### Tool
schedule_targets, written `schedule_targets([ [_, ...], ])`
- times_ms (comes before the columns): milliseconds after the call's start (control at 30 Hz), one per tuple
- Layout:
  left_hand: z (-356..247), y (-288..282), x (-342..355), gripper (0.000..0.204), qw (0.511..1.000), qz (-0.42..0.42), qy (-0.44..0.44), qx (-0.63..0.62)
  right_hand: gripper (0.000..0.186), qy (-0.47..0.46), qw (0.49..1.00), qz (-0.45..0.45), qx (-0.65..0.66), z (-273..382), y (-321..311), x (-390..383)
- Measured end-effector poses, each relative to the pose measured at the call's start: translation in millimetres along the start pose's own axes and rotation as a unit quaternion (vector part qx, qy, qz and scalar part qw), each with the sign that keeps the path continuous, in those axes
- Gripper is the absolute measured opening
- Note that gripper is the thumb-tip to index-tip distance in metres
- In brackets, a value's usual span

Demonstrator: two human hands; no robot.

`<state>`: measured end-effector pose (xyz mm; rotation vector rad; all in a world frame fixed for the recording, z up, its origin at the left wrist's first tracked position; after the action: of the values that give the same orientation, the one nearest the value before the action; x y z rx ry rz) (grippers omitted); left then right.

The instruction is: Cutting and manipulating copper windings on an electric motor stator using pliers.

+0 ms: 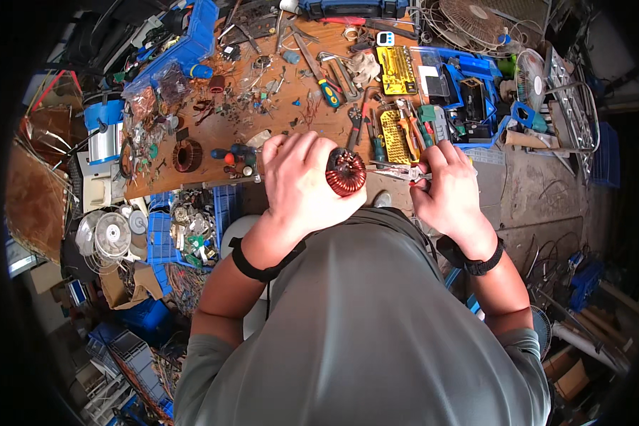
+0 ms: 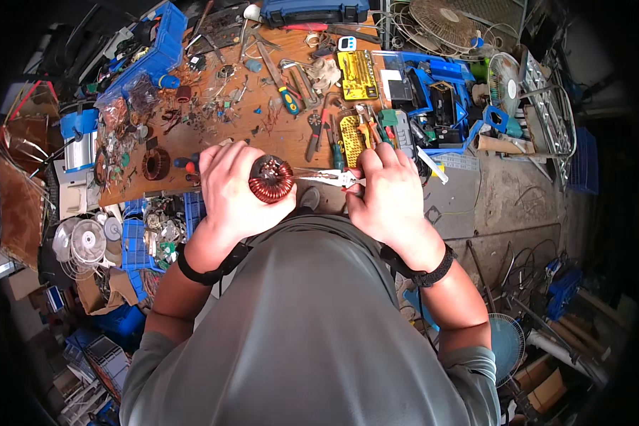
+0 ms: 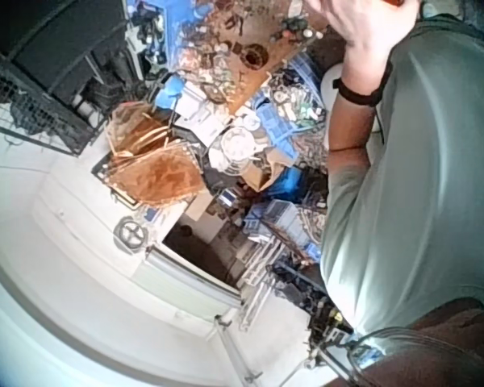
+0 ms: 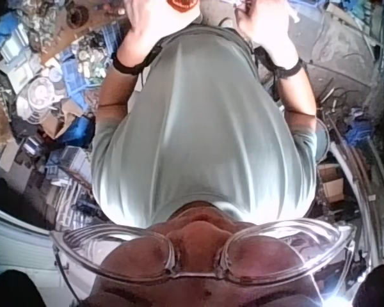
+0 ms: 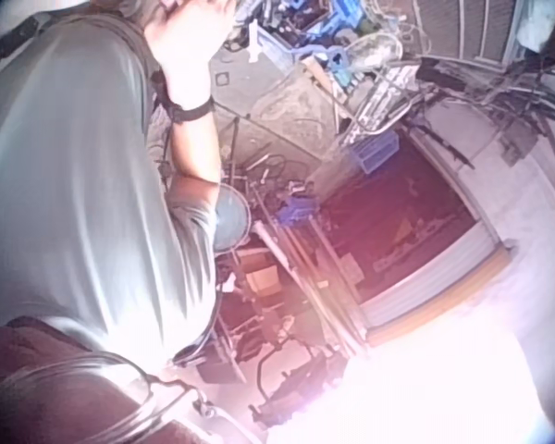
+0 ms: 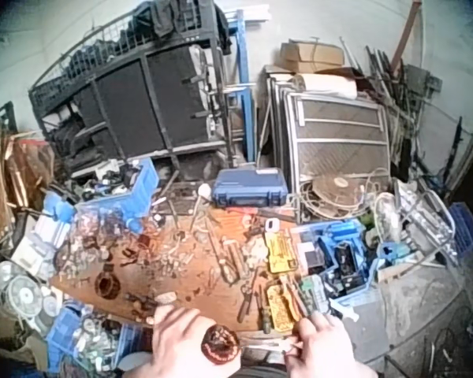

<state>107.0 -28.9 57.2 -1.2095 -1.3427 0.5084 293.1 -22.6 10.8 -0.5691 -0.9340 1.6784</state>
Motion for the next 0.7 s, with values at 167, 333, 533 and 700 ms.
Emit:
schedule_targets([
  [167,-3.8,3.9,0.4,0.041,0.998,0.034,0.004,-0.049,0.025,-0.041,0.998,-0.011,-0.056,11.6,-11.4,9.5],
  [333,-5.5,7.9,1.3,0.039,0.994,0.067,0.016,-0.087,0.023,-0.081,0.993,0.033,-0.076,14.4,-6.1,14.4],
  [533,-4.9,13.1,0.1,0.037,0.989,0.107,0.018,-0.098,0.023,-0.081,0.994,0.035,-0.067,15.2,-1.6,11.9],
  [700,-14.4,37.2,-9.9,0.038,0.947,0.238,0.064,-0.207,0.027,-0.175,0.981,0.05,-0.072,24.5,-6.5,25.5],
])
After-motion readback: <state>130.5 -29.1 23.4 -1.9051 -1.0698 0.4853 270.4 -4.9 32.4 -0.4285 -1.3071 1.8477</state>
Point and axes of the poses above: each hand's wrist, its own x-axis towards the middle knuckle, its own y-axis out of the palm, z = x × y, the point moved 10 cm from there along x, towards the middle knuckle, and after that the axes turned 10 degrees about x, right-handed, at the moved point
